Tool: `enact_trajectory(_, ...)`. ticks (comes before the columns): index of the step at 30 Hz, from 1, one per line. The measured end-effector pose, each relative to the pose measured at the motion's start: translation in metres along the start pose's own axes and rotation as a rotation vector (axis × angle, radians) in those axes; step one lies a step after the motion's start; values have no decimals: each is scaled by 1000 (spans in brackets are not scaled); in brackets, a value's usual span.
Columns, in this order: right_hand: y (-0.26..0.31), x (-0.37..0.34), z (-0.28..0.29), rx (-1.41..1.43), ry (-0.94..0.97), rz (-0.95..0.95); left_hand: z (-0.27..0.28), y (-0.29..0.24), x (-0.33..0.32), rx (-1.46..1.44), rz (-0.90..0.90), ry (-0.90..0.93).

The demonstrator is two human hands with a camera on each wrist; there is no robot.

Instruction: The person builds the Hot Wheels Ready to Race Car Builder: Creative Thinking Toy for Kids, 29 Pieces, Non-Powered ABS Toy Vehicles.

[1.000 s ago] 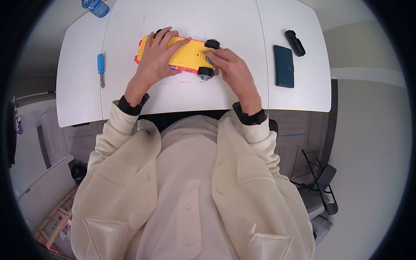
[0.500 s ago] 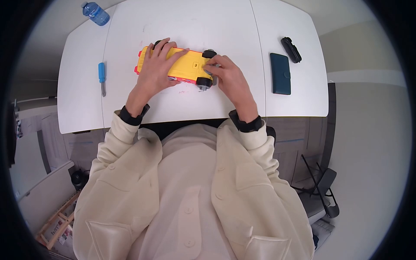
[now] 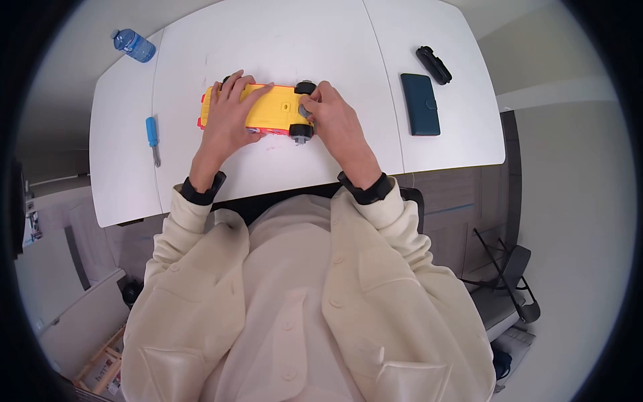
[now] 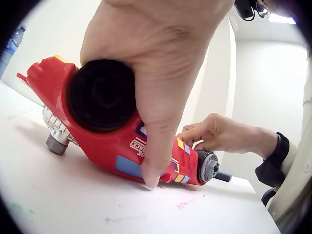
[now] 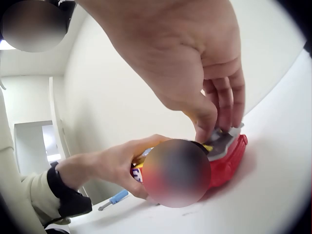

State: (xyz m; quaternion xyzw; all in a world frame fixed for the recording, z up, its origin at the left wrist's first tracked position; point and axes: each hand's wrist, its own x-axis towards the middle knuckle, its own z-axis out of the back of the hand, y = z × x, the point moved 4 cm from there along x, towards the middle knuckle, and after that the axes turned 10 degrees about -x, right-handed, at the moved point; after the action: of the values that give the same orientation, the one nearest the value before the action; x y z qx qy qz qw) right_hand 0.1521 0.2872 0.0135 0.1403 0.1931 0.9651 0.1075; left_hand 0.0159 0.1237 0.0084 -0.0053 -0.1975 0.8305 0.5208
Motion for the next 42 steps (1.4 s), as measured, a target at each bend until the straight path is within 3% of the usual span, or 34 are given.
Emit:
enact_trajectory(5, 14, -11, 6, -21, -100, 166, 9, 2, 2, -30, -12, 30)
enact_trajectory(7, 22, -15, 7, 39, -151, 223, 17, 8, 2, -212, 17, 108)
enact_trajectory(12, 11, -6, 11, -132, 2, 28, 40, 2, 22, -399, -13, 328)
enact_trajectory(14, 1, -1, 19, -82, -100, 69, 57, -9, 25, -431, 301, 485)
enact_trajectory(15, -4, 2, 22, -17, 14, -26, 55, -7, 23, -427, 300, 491)
enact_trajectory(17, -9, 7, 29, 82, 206, -190, 58, 0, 22, -431, 144, 124)
enact_trajectory(18, -12, 8, 25, 82, 205, -191, 46, 6, 18, -430, 143, 124)
enact_trajectory(20, -25, 9, 11, 273, 108, -240, 39, 4, 14, 15, -141, -142)
enact_trajectory(24, -50, 13, -14, 173, -54, -246, 32, -10, 6, -133, -128, -38)
enact_trajectory(26, -60, 15, -21, 304, 52, -371, 21, -9, 3, -218, -52, 96)
enact_trajectory(30, -59, 12, -18, 252, 37, -408, 20, -5, 7, -284, -17, 112)
enact_trajectory(32, -65, 13, -14, 159, 75, -336, 18, -3, 6, -272, -43, 91)
enact_trajectory(35, -91, 12, 18, 44, -95, -233, 16, -4, 9, -259, -69, 62)
enact_trajectory(38, -136, 19, 69, -23, -204, -304, 14, -5, 9, -273, -65, 52)
enact_trajectory(40, -183, 21, 92, -131, -350, -250, 15, -5, 9, -268, -60, 49)
enact_trajectory(42, -228, 25, 108, -248, -318, -393, 15, -6, 9, -268, -80, 39)
